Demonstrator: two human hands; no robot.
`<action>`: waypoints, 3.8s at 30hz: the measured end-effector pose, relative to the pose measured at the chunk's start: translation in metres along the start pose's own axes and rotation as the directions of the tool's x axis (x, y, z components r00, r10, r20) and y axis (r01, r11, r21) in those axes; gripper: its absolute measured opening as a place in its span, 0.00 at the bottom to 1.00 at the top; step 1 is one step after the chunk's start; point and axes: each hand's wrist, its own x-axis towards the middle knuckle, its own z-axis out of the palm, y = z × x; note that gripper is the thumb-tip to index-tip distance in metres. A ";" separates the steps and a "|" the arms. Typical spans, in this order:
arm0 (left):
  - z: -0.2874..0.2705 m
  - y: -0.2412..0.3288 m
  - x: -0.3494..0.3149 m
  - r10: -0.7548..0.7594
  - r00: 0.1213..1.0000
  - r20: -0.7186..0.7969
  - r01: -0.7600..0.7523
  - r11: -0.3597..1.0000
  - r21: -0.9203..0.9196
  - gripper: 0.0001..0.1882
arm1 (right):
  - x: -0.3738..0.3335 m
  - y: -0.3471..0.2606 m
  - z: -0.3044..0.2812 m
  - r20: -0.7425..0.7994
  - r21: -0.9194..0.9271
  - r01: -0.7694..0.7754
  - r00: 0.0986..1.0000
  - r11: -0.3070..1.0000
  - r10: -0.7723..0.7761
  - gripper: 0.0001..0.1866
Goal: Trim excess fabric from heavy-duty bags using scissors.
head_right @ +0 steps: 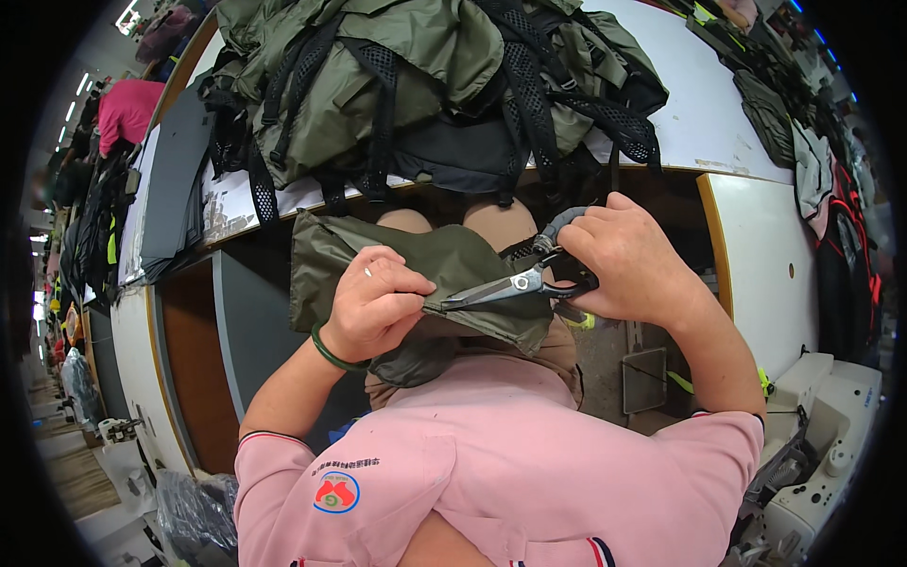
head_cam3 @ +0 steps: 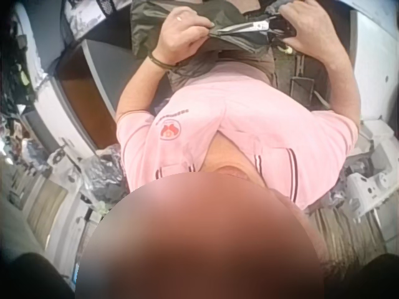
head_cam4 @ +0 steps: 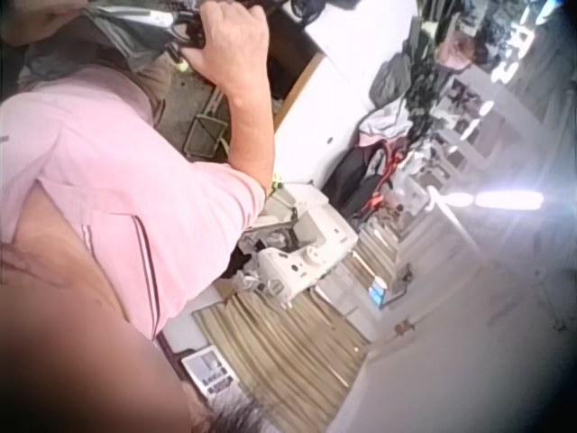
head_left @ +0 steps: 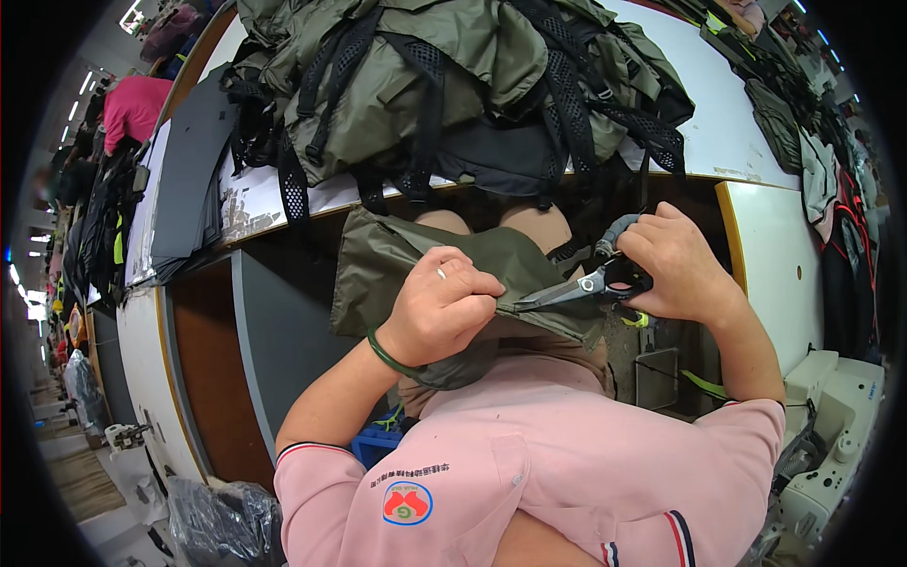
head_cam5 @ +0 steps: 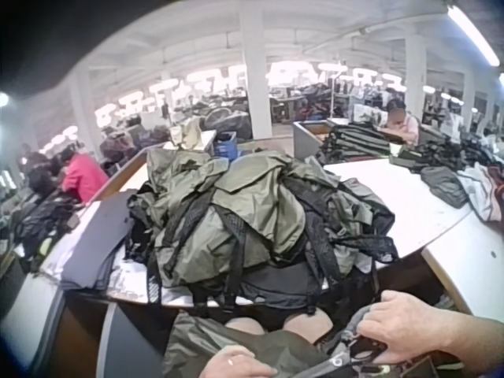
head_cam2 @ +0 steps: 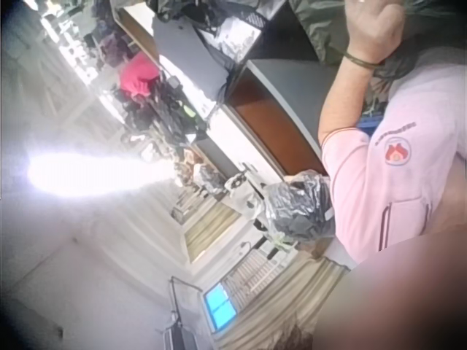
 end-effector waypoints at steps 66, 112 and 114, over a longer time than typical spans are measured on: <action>0.000 -0.010 0.007 -0.474 0.445 0.760 0.762 -0.245 -0.599 0.16 | 0.000 -0.005 -0.004 -0.065 -0.254 -0.024 0.998 0.967 0.008 0.20; 0.004 -0.005 0.006 -0.466 0.446 0.764 0.803 -0.168 -0.571 0.14 | 0.008 -0.010 0.009 0.005 -0.007 -0.051 0.999 0.999 0.051 0.15; 0.005 -0.002 0.007 -0.493 0.465 0.736 0.791 -0.142 -0.595 0.12 | 0.005 -0.009 0.009 0.029 -0.020 -0.067 0.997 0.998 0.068 0.15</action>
